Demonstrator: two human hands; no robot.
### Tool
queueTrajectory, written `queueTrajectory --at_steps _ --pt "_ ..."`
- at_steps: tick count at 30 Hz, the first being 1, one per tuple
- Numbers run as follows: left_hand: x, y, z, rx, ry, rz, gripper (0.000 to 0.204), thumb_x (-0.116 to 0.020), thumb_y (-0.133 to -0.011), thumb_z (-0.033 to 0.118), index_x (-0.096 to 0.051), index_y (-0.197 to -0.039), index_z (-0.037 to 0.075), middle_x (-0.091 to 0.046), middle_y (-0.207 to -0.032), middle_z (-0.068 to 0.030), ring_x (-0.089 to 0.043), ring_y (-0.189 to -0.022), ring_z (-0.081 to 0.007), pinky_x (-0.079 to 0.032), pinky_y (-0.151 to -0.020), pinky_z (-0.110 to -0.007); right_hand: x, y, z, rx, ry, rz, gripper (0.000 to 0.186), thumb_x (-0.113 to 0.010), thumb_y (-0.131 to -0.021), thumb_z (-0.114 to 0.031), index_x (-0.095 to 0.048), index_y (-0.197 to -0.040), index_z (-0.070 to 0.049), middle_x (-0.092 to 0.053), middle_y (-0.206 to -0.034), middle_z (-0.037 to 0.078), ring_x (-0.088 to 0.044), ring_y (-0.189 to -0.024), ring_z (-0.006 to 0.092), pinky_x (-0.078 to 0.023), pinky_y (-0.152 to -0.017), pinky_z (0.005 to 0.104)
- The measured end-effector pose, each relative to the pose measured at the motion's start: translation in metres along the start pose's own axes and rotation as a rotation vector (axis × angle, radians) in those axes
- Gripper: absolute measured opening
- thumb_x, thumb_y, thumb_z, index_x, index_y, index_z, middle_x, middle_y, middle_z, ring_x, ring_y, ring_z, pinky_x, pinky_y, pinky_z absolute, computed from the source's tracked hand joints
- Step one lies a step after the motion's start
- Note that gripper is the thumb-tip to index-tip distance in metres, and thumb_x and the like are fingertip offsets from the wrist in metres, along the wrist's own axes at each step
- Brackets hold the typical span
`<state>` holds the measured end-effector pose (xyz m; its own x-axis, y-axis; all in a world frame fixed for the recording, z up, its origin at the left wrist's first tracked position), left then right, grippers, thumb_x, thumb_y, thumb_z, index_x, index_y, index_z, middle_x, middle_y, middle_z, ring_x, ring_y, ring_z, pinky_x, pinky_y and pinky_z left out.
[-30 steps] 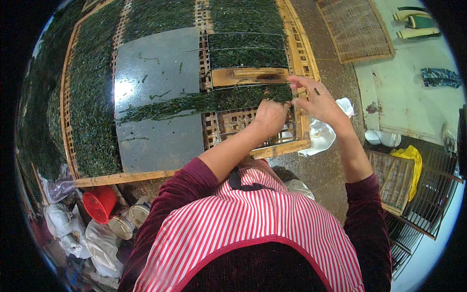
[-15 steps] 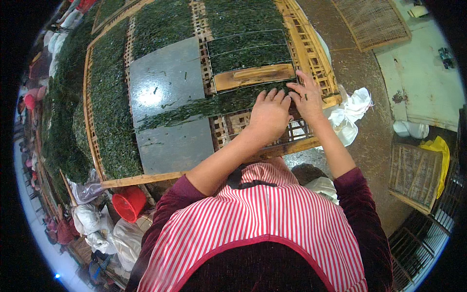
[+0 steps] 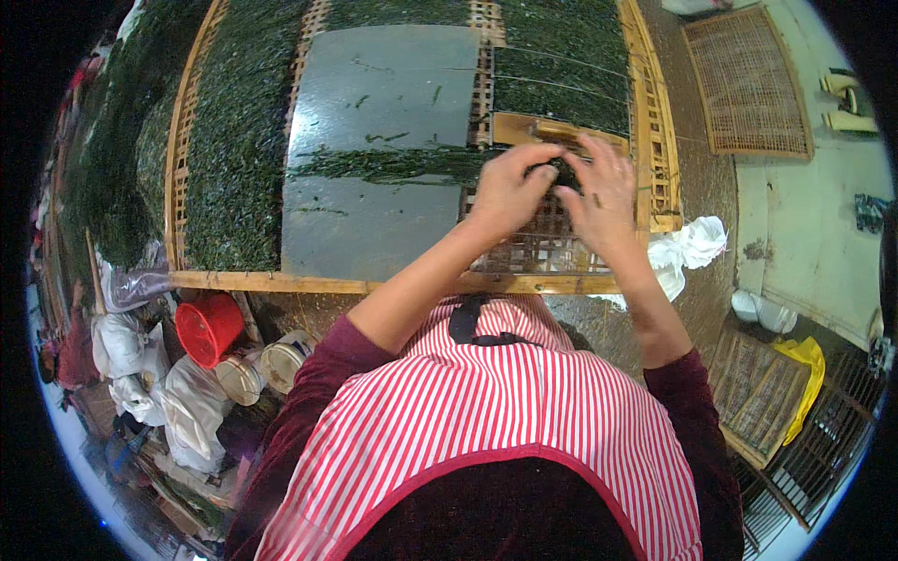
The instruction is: The person repeatedly picks handfuls of green leaves from a large pile and places them into rectangular sections of a wooden tray. They use both hands to spread and flatten the leaves within each section, then move to the next empty section and repeat the process.
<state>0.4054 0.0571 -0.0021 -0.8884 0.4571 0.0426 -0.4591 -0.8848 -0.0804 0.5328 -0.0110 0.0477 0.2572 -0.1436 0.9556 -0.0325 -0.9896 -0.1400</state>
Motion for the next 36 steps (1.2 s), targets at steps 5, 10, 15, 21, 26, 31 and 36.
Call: queueTrajectory --at_steps 5,10,15,21,26,31,36 --pt "0.112 0.046 -0.015 0.339 0.452 0.399 0.023 -0.055 -0.101 0.009 -0.061 -0.123 0.004 -0.067 -0.117 -0.0074 -0.066 -0.105 -0.0177 -0.054 -0.09 -0.033 -0.054 -0.048 -0.087 0.135 0.089 -0.096 0.058 -0.081 -0.075 -0.028 -0.063 -0.125 -0.003 -0.046 -0.147 0.016 -0.032 -0.144 0.0349 -0.022 -0.116 0.059" --pt "0.122 0.088 -0.035 0.681 0.71 0.351 0.027 -0.051 -0.103 0.012 -0.056 -0.128 0.004 -0.065 -0.12 -0.011 -0.066 -0.106 -0.0211 -0.055 -0.091 -0.036 -0.087 -0.063 -0.093 0.172 0.095 -0.141 0.041 -0.082 -0.069 -0.02 -0.065 -0.105 -0.008 -0.053 -0.136 0.009 -0.037 -0.141 0.0342 -0.024 -0.115 0.0598" --pt "0.077 0.091 -0.053 0.746 1.079 0.176 0.022 -0.051 -0.104 0.018 -0.057 -0.12 0.004 -0.062 -0.124 -0.0129 -0.063 -0.11 -0.024 -0.054 -0.096 -0.041 -0.095 -0.058 -0.077 0.254 -0.182 -0.101 0.027 -0.069 -0.079 -0.01 -0.061 -0.105 -0.01 -0.057 -0.131 0.007 -0.043 -0.137 0.0311 -0.028 -0.113 0.0578" --pt "0.08 0.035 -0.053 0.327 1.453 0.43 0.021 -0.05 -0.105 0.024 -0.055 -0.115 0.006 -0.066 -0.113 -0.0119 -0.062 -0.11 -0.0256 -0.047 -0.105 -0.044 -0.073 -0.054 -0.066 0.285 -0.496 -0.151 0.037 -0.07 -0.079 -0.012 -0.059 -0.114 -0.009 -0.053 -0.136 0.011 -0.047 -0.134 0.0355 -0.037 -0.11 0.0497" --pt "0.068 0.019 -0.022 0.213 0.879 0.419 0.018 -0.054 -0.104 0.016 -0.054 -0.117 0.004 -0.066 -0.096 -0.0058 -0.066 -0.096 -0.0225 -0.053 -0.09 -0.037 -0.036 -0.049 -0.026 -0.068 -0.777 -0.2 0.056 -0.075 -0.085 -0.018 -0.053 -0.135 -0.008 -0.054 -0.139 0.012 -0.052 -0.129 0.0259 -0.04 -0.111 0.0373" --pt "0.008 0.017 0.031 -0.206 -0.479 0.183 0.041 -0.061 -0.089 0.002 -0.054 -0.129 0.002 -0.052 -0.134 -0.0239 -0.05 -0.126 -0.0382 -0.041 -0.105 -0.049 -0.009 -0.049 -0.004 -0.101 -1.056 -0.287 0.055 -0.076 -0.087 -0.025 -0.056 -0.132 -0.001 -0.058 -0.131 0.011 -0.057 -0.12 0.0244 -0.043 -0.107 0.0349" --pt "-0.045 0.01 0.014 -0.199 -1.158 -0.104 0.057 -0.058 -0.087 0.009 -0.047 -0.142 -0.002 -0.031 -0.156 -0.0267 -0.032 -0.144 -0.0409 -0.028 -0.114 -0.053 -0.009 -0.039 0.009 -0.092 -0.578 -0.402 0.058 -0.072 -0.088 -0.039 -0.061 -0.126 0.002 -0.059 -0.131 0.017 -0.055 -0.125 0.0314 -0.041 -0.108 0.0384"
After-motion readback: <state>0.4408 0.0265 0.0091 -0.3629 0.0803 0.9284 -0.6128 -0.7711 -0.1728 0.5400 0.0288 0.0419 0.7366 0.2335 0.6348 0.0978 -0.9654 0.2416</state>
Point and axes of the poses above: each hand's wrist, its own y-axis away from the middle knuckle, its own x-axis out of the back of the hand, z = x × y, the point moved 7 cm from there along -y, towards the middle knuckle
